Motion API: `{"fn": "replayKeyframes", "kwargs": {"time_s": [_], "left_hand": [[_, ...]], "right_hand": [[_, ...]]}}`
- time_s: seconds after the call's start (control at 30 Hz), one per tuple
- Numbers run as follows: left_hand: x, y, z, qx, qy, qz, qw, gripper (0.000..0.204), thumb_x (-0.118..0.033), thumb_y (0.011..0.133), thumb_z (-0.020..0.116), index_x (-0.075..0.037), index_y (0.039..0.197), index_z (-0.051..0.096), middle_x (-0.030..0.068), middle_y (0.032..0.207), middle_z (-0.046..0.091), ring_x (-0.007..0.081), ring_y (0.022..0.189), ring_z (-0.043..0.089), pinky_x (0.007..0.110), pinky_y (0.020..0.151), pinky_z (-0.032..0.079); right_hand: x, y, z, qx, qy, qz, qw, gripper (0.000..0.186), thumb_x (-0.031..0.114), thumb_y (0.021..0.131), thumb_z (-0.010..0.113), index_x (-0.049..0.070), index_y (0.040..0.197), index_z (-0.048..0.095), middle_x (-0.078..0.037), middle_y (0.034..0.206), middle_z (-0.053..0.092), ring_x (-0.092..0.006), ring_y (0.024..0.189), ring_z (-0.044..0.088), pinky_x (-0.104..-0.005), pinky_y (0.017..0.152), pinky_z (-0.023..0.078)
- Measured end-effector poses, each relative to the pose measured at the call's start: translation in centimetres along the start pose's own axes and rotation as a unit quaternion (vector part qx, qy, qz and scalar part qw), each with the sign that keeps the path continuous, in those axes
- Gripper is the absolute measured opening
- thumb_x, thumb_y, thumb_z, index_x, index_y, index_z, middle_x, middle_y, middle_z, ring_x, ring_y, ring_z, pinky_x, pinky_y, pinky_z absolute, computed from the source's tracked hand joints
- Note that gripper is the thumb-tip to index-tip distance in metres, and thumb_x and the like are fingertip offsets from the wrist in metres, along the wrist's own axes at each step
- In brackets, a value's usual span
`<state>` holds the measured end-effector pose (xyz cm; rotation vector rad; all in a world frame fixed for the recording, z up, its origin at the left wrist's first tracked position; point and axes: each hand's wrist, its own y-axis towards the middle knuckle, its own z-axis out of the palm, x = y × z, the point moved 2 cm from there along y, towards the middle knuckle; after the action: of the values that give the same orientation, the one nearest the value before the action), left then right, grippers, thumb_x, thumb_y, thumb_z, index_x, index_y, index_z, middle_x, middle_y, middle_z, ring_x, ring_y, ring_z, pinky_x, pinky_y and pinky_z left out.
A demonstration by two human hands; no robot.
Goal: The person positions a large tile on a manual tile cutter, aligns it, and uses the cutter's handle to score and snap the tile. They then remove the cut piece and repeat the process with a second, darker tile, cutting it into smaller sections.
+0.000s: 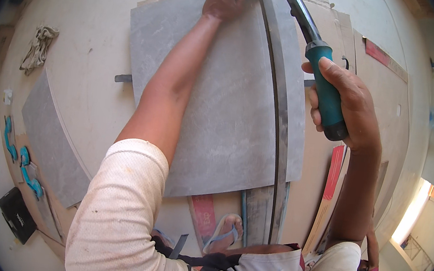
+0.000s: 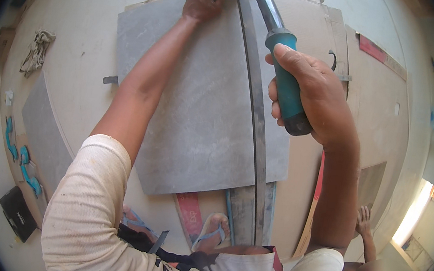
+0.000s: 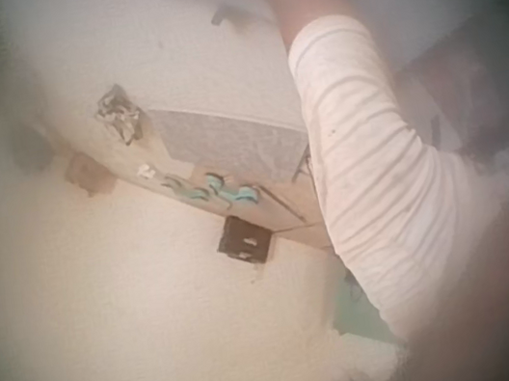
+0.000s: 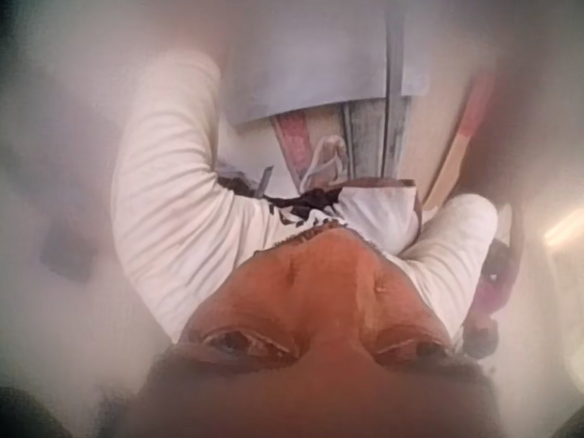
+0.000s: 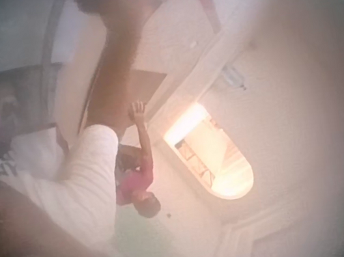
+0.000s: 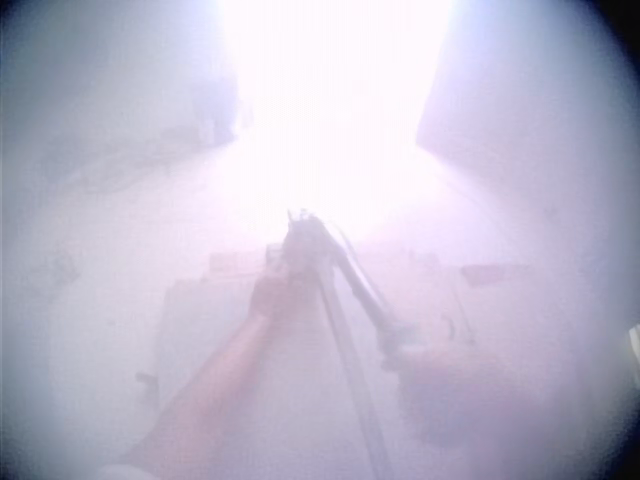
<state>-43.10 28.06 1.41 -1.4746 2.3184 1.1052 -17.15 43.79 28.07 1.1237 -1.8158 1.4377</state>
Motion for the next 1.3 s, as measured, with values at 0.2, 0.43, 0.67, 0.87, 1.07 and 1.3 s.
{"fn": "replayKeyframes", "kwargs": {"time_s": [0.2,0.43,0.67,0.87,1.07,1.3], "left_hand": [[0.5,0.2,0.4,0.046,-0.013,-0.017,0.999,0.039,-0.028,0.084,0.064,-0.006,0.116,0.062,0.0156,0.118,0.059,0.0346,0.115,0.057,0.043,0.099,0.047],[0.2,-3.1,-4.9,0.071,0.025,-0.003,0.997,0.038,-0.029,0.084,0.065,-0.004,0.113,0.064,0.0202,0.121,0.056,0.0373,0.119,0.053,0.044,0.103,0.044],[-0.7,-9.7,-15.8,0.222,0.074,0.036,0.972,0.038,-0.025,0.087,0.064,-0.002,0.116,0.059,0.0214,0.121,0.055,0.0374,0.117,0.054,0.045,0.1,0.044],[0.4,-18.3,-25.6,0.247,0.076,0.053,0.965,0.031,-0.021,0.085,0.066,0.0,0.108,0.061,0.0198,0.113,0.058,0.0359,0.112,0.056,0.043,0.095,0.047],[4.3,-26.6,-30.1,0.2,0.028,-0.093,0.975,0.035,-0.024,0.084,0.068,0.001,0.108,0.062,0.0189,0.109,0.062,0.0332,0.104,0.061,0.042,0.089,0.05],[8.0,-29.2,-31.1,0.164,-0.013,-0.189,0.968,0.037,-0.032,0.087,0.066,0.001,0.102,0.066,0.0193,0.1,0.067,0.0297,0.089,0.066,0.04,0.081,0.052]], "right_hand": [[-0.9,0.0,0.2,-0.007,0.027,-0.013,1.0,0.047,0.042,0.097,0.054,-0.004,0.108,0.059,-0.006,0.063,0.059,-0.0116,0.049,0.06,-0.0226,0.044,0.047],[-1.7,0.1,0.3,0.015,0.053,-0.013,0.998,0.05,0.043,0.095,0.055,-0.006,0.106,0.061,-0.007,0.065,0.06,-0.0127,0.05,0.06,-0.0239,0.045,0.047],[-1.7,-0.5,0.3,-0.042,0.034,-0.013,0.998,0.052,0.046,0.094,0.058,-0.003,0.108,0.061,-0.005,0.065,0.059,-0.01,0.05,0.058,-0.0229,0.043,0.047],[-1.0,-3.4,0.0,-0.042,0.035,0.008,0.998,0.049,0.046,0.095,0.058,-0.002,0.104,0.061,-0.006,0.065,0.06,-0.0114,0.051,0.058,-0.0243,0.045,0.047],[-4.4,-14.5,-1.2,0.023,0.025,0.035,0.999,0.047,0.045,0.096,0.055,-0.001,0.103,0.059,-0.006,0.066,0.06,-0.0142,0.052,0.059,-0.027,0.048,0.046],[-14.8,-31.9,-0.6,0.072,-0.017,0.141,0.987,0.05,0.049,0.095,0.056,0.001,0.106,0.057,-0.011,0.078,0.067,-0.0169,0.07,0.067,-0.0292,0.068,0.052]]}}
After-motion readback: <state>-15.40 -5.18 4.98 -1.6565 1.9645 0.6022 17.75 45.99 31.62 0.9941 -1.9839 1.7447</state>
